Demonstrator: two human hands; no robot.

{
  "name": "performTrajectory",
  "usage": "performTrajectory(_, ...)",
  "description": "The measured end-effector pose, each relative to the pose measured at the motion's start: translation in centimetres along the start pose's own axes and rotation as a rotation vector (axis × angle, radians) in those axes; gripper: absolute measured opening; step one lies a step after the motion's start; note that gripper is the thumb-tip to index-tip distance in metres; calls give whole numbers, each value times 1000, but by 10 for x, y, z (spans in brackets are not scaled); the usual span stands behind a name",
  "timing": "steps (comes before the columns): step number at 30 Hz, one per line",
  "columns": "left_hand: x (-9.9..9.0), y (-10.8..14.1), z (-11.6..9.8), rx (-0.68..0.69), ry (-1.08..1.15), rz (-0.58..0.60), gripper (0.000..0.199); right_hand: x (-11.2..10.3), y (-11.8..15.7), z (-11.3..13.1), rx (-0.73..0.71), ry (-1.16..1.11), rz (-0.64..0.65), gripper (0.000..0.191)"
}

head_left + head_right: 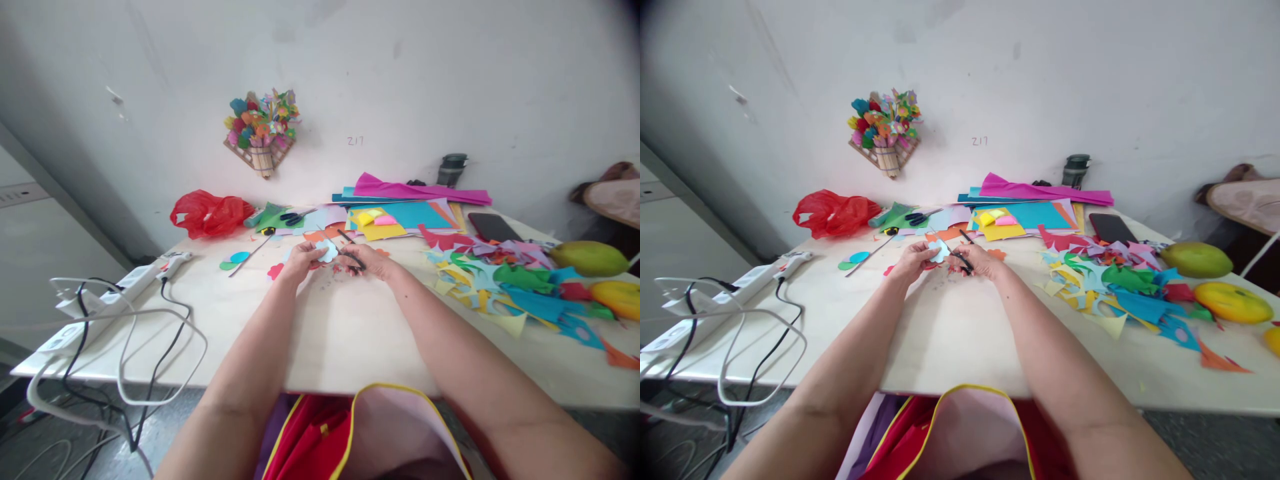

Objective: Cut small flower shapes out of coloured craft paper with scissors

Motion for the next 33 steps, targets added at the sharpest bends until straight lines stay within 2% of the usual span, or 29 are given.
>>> performTrajectory(4, 3, 1, 0, -15, 27, 28, 43, 1, 3, 5, 10, -2, -4, 20)
performTrajectory(13, 5, 1, 1, -10, 59, 9, 41, 1, 8, 16, 72, -56, -17, 18)
performTrajectory(23, 7, 3, 2, -5, 59, -21, 40, 0, 3, 5, 42, -85, -11, 18)
performTrajectory(33, 7, 2, 4, -3, 56, -44, 39, 2, 9, 17, 26, -57, -28, 21)
Point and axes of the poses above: each hand's wrist, its own y-axis away from the middle knuckle, its own x-axis out of the palm, z = x × y, the point moved 2 cm from there along -y, towards the middle knuckle, and after that the axes turned 13 degrees about y, right-handed, at the moved point
